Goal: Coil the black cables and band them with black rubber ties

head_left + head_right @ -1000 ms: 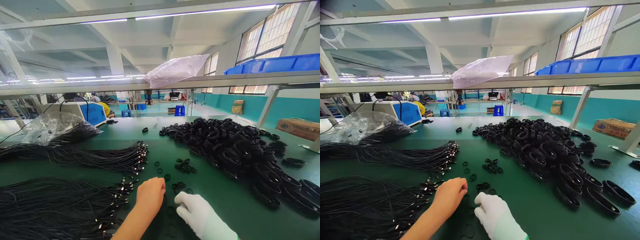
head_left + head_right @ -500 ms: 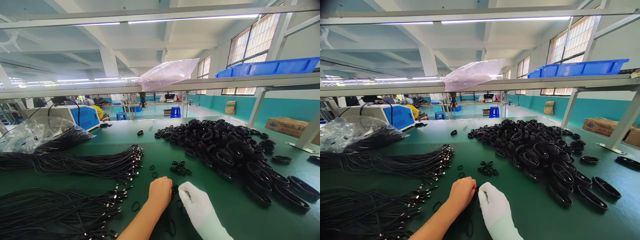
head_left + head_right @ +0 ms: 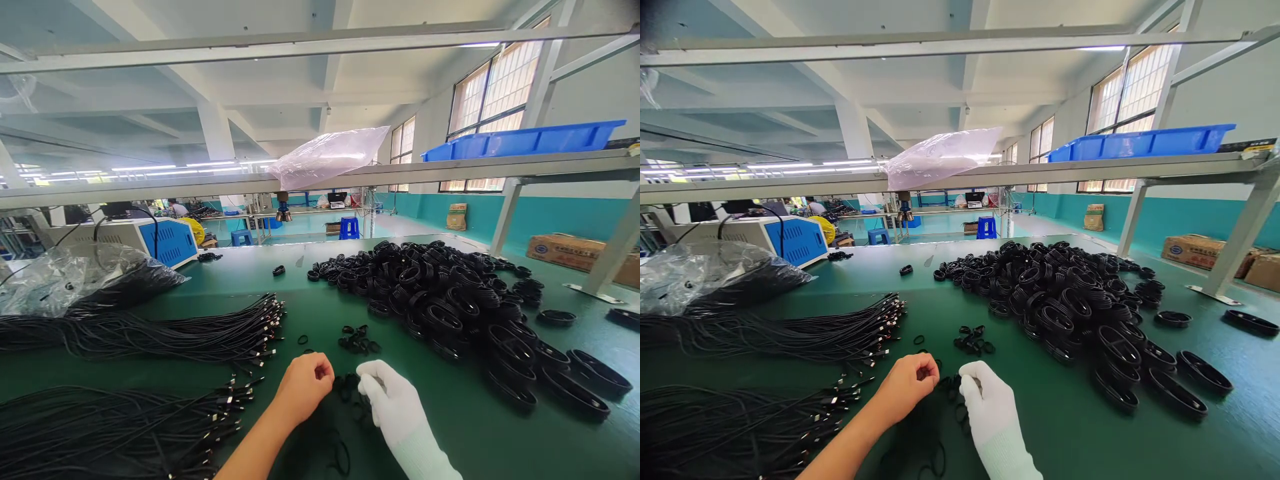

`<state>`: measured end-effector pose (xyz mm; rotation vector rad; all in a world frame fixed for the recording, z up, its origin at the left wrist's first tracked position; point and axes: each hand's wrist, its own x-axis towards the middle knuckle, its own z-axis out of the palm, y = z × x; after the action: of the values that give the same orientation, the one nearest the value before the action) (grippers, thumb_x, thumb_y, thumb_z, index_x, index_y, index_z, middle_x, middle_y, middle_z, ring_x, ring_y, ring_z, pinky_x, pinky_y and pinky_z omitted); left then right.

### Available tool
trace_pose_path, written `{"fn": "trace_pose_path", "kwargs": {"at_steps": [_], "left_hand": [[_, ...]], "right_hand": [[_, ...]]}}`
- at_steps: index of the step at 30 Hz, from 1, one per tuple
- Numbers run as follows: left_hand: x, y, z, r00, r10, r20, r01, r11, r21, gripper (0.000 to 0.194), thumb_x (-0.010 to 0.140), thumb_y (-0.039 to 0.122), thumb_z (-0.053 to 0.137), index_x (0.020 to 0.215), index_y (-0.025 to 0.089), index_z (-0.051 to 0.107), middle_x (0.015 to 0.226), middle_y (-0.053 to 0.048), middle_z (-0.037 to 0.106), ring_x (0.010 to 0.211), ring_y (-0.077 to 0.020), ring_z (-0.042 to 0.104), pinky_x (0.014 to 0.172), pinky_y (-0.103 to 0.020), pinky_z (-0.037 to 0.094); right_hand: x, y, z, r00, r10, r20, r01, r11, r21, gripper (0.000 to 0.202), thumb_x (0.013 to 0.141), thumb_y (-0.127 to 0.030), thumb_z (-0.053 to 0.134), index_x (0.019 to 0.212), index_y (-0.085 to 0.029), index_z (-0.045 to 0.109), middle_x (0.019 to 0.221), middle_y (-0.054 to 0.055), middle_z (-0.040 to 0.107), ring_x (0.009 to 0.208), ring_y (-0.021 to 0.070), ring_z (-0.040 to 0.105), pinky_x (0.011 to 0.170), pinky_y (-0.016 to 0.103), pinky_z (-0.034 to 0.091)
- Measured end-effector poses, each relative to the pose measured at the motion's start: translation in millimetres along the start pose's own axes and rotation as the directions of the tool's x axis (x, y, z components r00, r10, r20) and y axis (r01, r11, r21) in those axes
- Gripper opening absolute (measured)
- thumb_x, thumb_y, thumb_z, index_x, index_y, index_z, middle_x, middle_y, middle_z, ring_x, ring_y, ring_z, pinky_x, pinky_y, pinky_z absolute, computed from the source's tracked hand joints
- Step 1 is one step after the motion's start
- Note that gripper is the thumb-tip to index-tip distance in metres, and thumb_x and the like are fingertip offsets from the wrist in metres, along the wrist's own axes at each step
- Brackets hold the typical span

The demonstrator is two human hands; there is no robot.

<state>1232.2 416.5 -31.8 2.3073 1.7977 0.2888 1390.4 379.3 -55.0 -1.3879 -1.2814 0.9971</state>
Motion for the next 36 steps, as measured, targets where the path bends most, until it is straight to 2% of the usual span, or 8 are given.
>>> {"fn": "trace_pose_path", "kwargs": {"at_steps": [10, 16, 19, 21, 25, 28, 32, 36], "left_hand": [[15.8, 8.3, 22.4, 0.995, -0.082, 0.058, 0.079, 0.995, 0.065, 0.016, 0.089, 0.029, 0.057, 0.095, 0.016, 0.064, 0.1, -0.005, 0.066, 0.09, -0.0197, 0.063, 0.081, -0.041, 0.05], [6.3, 2.3, 5.3, 0.998, -0.01, 0.067, 0.024, 0.977, -0.213, 0.012, 0.09, 0.018, 0.05, 0.086, 0.015, 0.061, 0.085, -0.002, 0.066, 0.08, -0.0156, 0.064, 0.072, -0.031, 0.052], [-11.8, 7.3, -3.0, 0.994, 0.059, 0.089, -0.022, 0.93, -0.367, 0.016, 0.088, 0.01, 0.041, 0.086, 0.016, 0.056, 0.077, 0.002, 0.064, 0.076, -0.0109, 0.063, 0.067, -0.019, 0.049], [-24.0, 15.6, -4.4, 0.996, 0.053, 0.067, -0.022, 0.916, -0.4, 0.016, 0.087, 0.012, 0.04, 0.082, 0.018, 0.053, 0.074, 0.003, 0.062, 0.073, -0.0103, 0.061, 0.063, -0.017, 0.047], [-38.4, 26.1, -13.6, 0.994, -0.08, -0.074, 0.054, 0.951, -0.304, 0.015, 0.085, 0.017, 0.039, 0.074, 0.022, 0.047, 0.072, 0.003, 0.056, 0.069, -0.0138, 0.054, 0.061, -0.023, 0.04], [-41.4, 13.1, -30.8, 0.96, -0.217, -0.179, 0.187, 0.967, -0.171, 0.018, 0.087, 0.015, 0.031, 0.077, 0.023, 0.045, 0.076, 0.0, 0.055, 0.068, -0.0171, 0.051, 0.061, -0.028, 0.036], [-42.6, -16.8, -42.3, 0.963, -0.264, -0.058, 0.264, 0.964, -0.006, 0.017, 0.077, 0.012, 0.045, 0.065, 0.023, 0.049, 0.065, 0.0, 0.059, 0.062, -0.0203, 0.056, 0.054, -0.028, 0.032], [-35.5, -17.9, -25.6, 0.975, -0.223, -0.004, 0.222, 0.968, 0.116, 0.017, 0.072, 0.009, 0.052, 0.067, 0.023, 0.061, 0.078, -0.002, 0.068, 0.076, -0.0245, 0.063, 0.058, -0.03, 0.035]], "right_hand": [[-3.5, 0.5, 6.5, 1.0, 0.001, 0.008, -0.002, 0.994, 0.109, 0.024, 0.07, -0.036, 0.047, 0.079, -0.019, 0.062, 0.061, -0.001, 0.055, 0.047, 0.0104, 0.037, 0.046, 0.024, 0.032], [0.9, 2.5, 4.5, 1.0, 0.004, -0.006, -0.003, 0.987, 0.158, 0.03, 0.07, -0.036, 0.048, 0.086, -0.016, 0.062, 0.064, 0.0, 0.059, 0.042, 0.0085, 0.037, 0.044, 0.024, 0.036], [1.8, 5.6, 9.4, 0.996, 0.001, 0.094, -0.026, 0.963, 0.268, 0.037, 0.066, -0.037, 0.052, 0.094, -0.013, 0.06, 0.074, 0.003, 0.064, 0.039, 0.0071, 0.042, 0.04, 0.023, 0.032], [0.3, 6.6, 12.8, 0.985, -0.006, 0.175, -0.041, 0.962, 0.268, 0.033, 0.065, -0.036, 0.054, 0.088, -0.013, 0.059, 0.067, 0.002, 0.064, 0.036, 0.0069, 0.043, 0.038, 0.022, 0.027], [-4.4, 2.7, 10.0, 0.958, 0.024, 0.287, -0.066, 0.988, 0.139, 0.018, 0.071, -0.036, 0.049, 0.068, -0.018, 0.05, 0.036, -0.008, 0.045, 0.03, 0.0079, 0.038, 0.036, 0.02, 0.023], [-3.3, -4.8, -3.3, 0.976, 0.023, 0.218, -0.027, 0.999, 0.018, 0.012, 0.073, -0.03, 0.047, 0.068, -0.02, 0.05, 0.037, -0.009, 0.042, 0.035, 0.0087, 0.041, 0.042, 0.02, 0.031], [3.1, -12.7, -21.2, 0.992, 0.029, 0.124, -0.011, 0.99, -0.141, 0.011, 0.072, -0.021, 0.045, 0.071, -0.021, 0.055, 0.046, -0.008, 0.041, 0.042, 0.0093, 0.038, 0.046, 0.021, 0.033], [0.1, -15.1, -24.0, 0.953, 0.09, 0.289, 0.032, 0.919, -0.393, 0.022, 0.069, -0.01, 0.043, 0.07, -0.022, 0.062, 0.058, -0.003, 0.052, 0.044, 0.0104, 0.04, 0.045, 0.023, 0.033]]}}
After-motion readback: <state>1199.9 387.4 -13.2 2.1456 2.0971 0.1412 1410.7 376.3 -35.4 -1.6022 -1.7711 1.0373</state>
